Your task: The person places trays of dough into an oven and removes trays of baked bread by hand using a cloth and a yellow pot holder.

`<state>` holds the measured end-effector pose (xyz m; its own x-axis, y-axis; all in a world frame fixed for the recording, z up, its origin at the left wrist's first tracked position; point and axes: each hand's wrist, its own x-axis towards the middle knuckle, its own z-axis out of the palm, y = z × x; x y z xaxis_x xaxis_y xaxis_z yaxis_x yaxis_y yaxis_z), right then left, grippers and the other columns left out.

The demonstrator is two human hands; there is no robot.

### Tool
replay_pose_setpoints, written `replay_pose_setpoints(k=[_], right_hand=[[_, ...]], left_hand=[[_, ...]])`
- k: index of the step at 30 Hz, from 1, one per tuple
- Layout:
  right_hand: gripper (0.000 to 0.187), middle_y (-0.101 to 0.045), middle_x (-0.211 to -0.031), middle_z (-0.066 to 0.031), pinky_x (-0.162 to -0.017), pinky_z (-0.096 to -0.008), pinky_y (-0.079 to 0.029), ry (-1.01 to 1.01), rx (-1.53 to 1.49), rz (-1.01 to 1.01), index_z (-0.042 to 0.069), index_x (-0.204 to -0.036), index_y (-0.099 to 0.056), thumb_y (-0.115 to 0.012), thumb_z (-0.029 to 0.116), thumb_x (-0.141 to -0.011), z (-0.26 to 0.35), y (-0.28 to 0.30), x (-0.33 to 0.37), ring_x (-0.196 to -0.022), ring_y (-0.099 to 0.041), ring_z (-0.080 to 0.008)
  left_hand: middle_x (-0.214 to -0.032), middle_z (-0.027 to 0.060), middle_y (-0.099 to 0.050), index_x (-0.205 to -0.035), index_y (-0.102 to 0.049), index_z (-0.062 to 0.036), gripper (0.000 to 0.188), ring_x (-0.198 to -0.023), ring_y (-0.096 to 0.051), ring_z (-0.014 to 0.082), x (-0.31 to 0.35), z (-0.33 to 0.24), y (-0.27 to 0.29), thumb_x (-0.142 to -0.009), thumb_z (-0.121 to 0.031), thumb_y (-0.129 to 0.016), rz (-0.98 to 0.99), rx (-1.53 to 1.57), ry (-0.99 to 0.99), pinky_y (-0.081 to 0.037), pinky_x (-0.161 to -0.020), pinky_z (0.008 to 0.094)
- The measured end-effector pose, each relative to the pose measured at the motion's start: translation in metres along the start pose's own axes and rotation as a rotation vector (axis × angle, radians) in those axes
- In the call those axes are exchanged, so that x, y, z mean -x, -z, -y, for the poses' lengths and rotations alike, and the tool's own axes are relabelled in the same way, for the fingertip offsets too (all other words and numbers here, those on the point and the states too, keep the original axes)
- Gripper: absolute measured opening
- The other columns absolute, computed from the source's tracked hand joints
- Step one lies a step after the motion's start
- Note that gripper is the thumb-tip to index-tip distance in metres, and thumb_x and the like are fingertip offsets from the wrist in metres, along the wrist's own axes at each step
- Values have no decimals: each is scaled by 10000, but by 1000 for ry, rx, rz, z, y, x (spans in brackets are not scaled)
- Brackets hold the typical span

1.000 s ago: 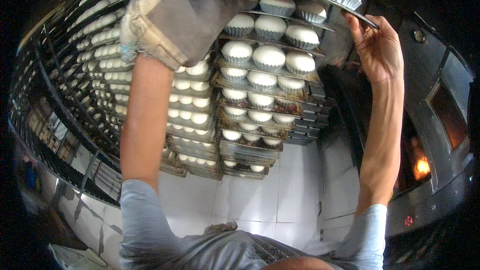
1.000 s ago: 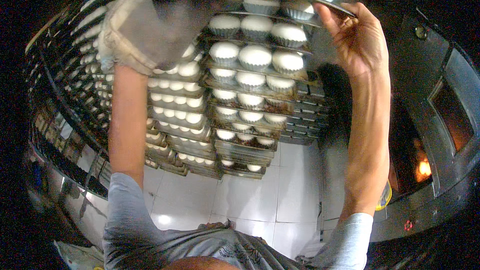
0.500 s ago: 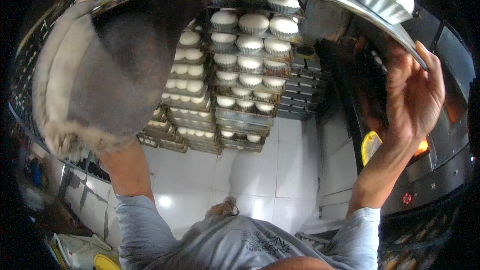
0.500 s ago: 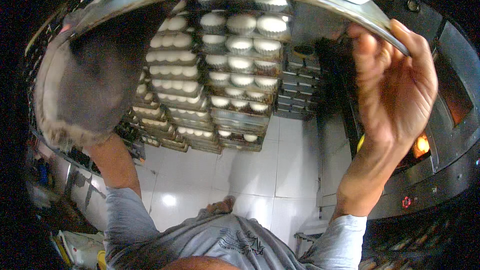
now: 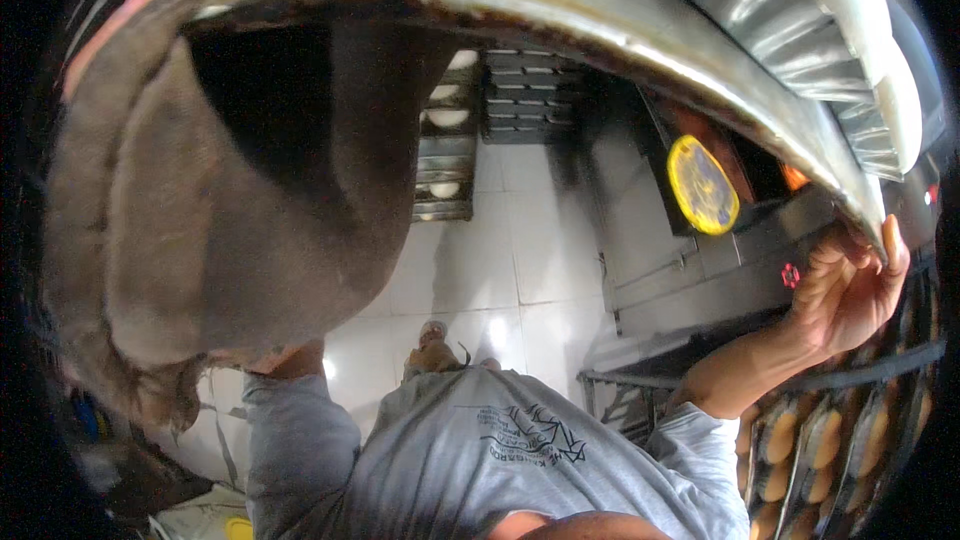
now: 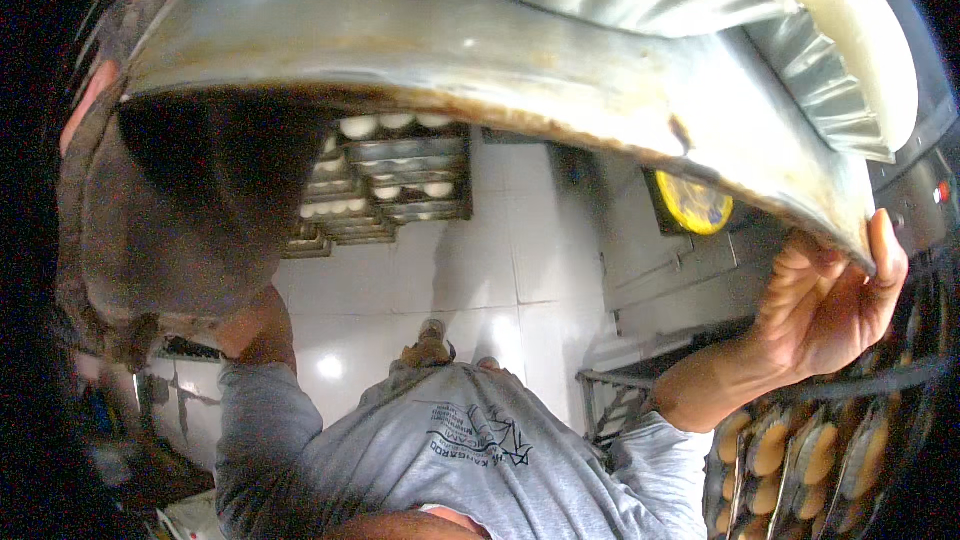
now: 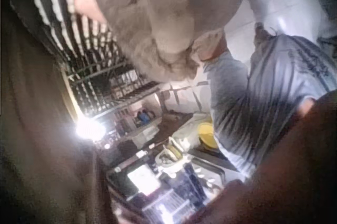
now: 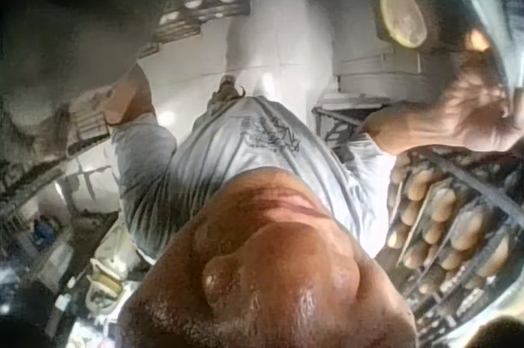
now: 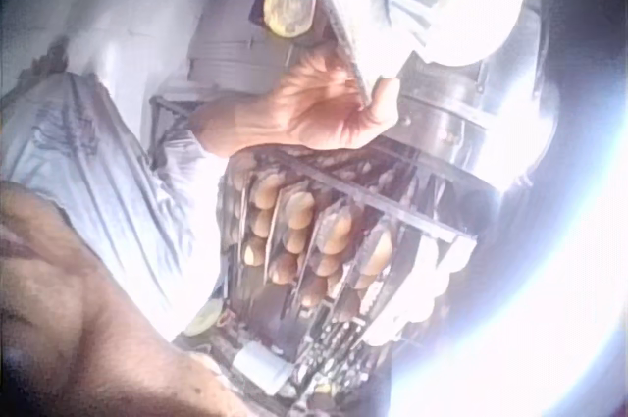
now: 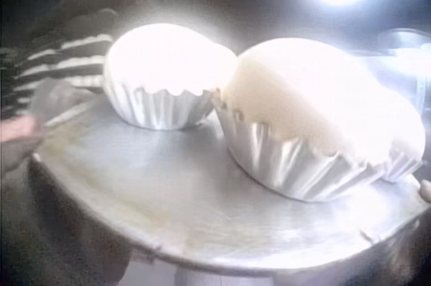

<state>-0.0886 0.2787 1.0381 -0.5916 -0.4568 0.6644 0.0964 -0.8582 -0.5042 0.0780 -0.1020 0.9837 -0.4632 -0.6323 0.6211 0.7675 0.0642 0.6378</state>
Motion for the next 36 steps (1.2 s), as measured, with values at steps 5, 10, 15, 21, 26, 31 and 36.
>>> replay_pose_setpoints(k=[5, 10, 15, 21, 26, 31, 36], right_hand=[[341, -593, -1210, -295, -944, -582, -515, 147, 162, -285, -144, -1144, -537, -440, 136, -975, 10, 35, 61, -1119, -610, -392], [625, -598, -1166, -268, -641, -366, -652, 148, 457, -660, -122, -1393, -331, -566, 161, -888, -38, 74, 77, -847, -709, -290], [605, -622, -1154, -212, -684, -367, -645, 11, 441, -724, -95, -1385, -360, -606, 113, -872, -72, 142, 79, -914, -698, -262], [602, -581, -1255, -188, -832, -388, -614, -50, 386, -877, -35, -1441, -312, -570, 59, -905, -96, 243, 48, -1056, -651, -268], [583, -527, -1336, -159, -903, -419, -578, -55, 316, -957, 13, -1449, -314, -548, 26, -915, -111, 336, -14, -1152, -598, -273], [578, -513, -1356, -132, -972, -437, -530, -90, 234, -954, 84, -1443, -340, -547, 8, -910, -124, 389, -77, -1213, -548, -266], [619, -453, -1412, -138, -1029, -438, -490, -78, 153, -954, 121, -1477, -302, -524, -6, -913, -126, 459, -130, -1266, -500, -320]], left_hand=[[-1223, 165, -580, -1292, -510, 29, 503, -1114, -554, 230, 2, 86, -44, -939, -329, -487, 60, 192, 253, -448, -992, 364], [-1257, 165, -560, -1314, -497, 15, 563, -1146, -532, 234, 20, 145, -71, -918, -385, -482, 90, 606, 779, -441, -1002, 383], [-1167, 136, -620, -1252, -535, 53, 515, -1045, -589, 227, 19, 243, -85, -916, -329, -456, 49, 596, 931, -448, -965, 355], [-1176, 129, -604, -1280, -525, 26, 553, -1046, -577, 234, -29, 382, -127, -902, -373, -469, 210, 727, 1081, -459, -938, 350], [-1252, 116, -566, -1295, -537, -29, 579, -1113, -540, 243, -97, 549, -159, -869, -419, -507, 254, 633, 1178, -444, -976, 376], [-1254, 76, -566, -1290, -547, -62, 577, -1129, -526, 227, -170, 610, -194, -844, -427, -517, 388, 702, 1186, -458, -956, 375], [-1185, 63, -604, -1235, -590, -124, 438, -1037, -583, 235, -228, 668, -251, -864, -351, -547, 436, 739, 1279, -513, -883, 386]])
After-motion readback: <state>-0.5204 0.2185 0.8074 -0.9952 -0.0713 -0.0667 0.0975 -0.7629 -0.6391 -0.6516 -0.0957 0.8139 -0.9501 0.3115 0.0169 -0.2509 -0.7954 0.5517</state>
